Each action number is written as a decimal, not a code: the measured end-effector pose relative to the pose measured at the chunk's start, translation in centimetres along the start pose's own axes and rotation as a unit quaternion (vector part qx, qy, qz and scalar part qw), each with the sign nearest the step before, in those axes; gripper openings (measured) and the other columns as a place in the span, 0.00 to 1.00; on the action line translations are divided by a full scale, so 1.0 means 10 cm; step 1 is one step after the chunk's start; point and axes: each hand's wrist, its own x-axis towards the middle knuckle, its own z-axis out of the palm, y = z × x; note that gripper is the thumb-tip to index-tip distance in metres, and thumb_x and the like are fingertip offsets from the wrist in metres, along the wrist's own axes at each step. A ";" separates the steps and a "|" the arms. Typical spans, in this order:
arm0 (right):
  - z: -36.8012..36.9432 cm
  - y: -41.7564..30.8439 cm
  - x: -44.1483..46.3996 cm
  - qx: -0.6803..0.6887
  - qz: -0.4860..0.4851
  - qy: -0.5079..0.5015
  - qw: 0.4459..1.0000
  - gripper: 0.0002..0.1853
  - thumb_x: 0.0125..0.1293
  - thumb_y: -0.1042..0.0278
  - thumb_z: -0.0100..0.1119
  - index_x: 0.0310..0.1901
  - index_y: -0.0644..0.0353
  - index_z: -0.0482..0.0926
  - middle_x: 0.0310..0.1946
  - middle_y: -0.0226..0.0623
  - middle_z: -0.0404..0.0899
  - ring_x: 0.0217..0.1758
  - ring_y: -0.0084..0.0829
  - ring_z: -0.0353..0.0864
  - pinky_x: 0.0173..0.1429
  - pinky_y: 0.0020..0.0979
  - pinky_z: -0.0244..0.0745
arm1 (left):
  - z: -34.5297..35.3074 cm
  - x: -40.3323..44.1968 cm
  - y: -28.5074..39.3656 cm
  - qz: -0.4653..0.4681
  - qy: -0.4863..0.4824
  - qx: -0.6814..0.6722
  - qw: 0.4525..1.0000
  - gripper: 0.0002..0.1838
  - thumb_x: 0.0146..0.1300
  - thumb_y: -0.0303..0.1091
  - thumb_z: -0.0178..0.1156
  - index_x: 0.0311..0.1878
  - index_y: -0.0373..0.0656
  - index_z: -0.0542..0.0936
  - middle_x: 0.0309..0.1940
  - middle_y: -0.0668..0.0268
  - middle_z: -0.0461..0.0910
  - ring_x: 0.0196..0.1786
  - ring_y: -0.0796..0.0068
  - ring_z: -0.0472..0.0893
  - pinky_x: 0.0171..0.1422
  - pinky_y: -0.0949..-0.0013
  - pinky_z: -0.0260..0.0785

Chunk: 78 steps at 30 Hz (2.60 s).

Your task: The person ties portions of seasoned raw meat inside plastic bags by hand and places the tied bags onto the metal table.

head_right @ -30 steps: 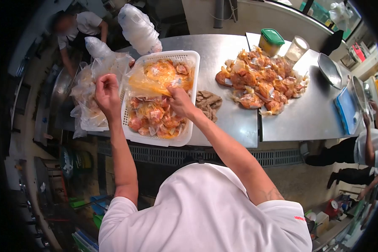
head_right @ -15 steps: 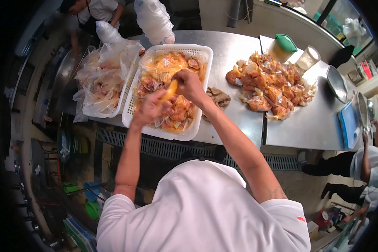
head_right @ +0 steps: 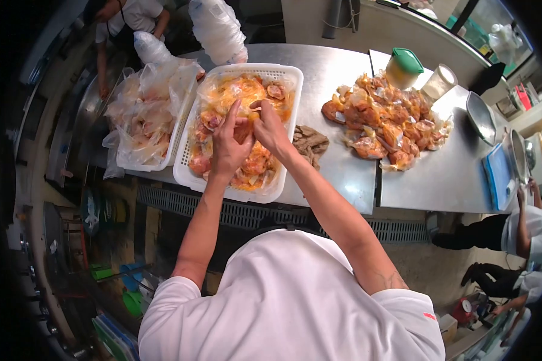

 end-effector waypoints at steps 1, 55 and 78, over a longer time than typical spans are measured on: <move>-0.02 0.00 -0.01 0.020 0.040 -0.043 0.998 0.15 0.63 0.75 0.51 0.50 0.68 0.80 0.42 0.52 0.84 0.43 0.44 0.85 0.48 0.35 0.77 | 0.05 -0.01 -0.01 0.042 0.034 0.066 0.996 0.32 0.55 0.21 0.69 0.66 0.40 0.75 0.37 0.62 0.85 0.37 0.64 0.85 0.46 0.62 0.78; -0.64 -0.59 -0.05 -0.150 -0.048 -0.142 0.977 0.20 0.61 0.71 0.69 0.54 0.63 0.80 0.48 0.47 0.83 0.48 0.44 0.85 0.53 0.41 0.79 | -0.56 1.11 -1.60 -0.129 -0.060 0.247 0.959 0.14 0.58 0.41 0.73 0.44 0.45 0.87 0.36 0.56 0.87 0.42 0.62 0.85 0.49 0.54 0.73; -0.47 -0.88 0.46 -0.130 -0.116 -0.173 0.969 0.22 0.58 0.69 0.73 0.53 0.62 0.79 0.45 0.41 0.84 0.46 0.32 0.81 0.51 0.35 0.76 | -0.19 0.71 -0.14 0.042 -0.061 -0.088 0.993 0.12 0.59 0.27 0.74 0.43 0.38 0.82 0.28 0.72 0.82 0.30 0.86 0.77 0.35 0.75 0.73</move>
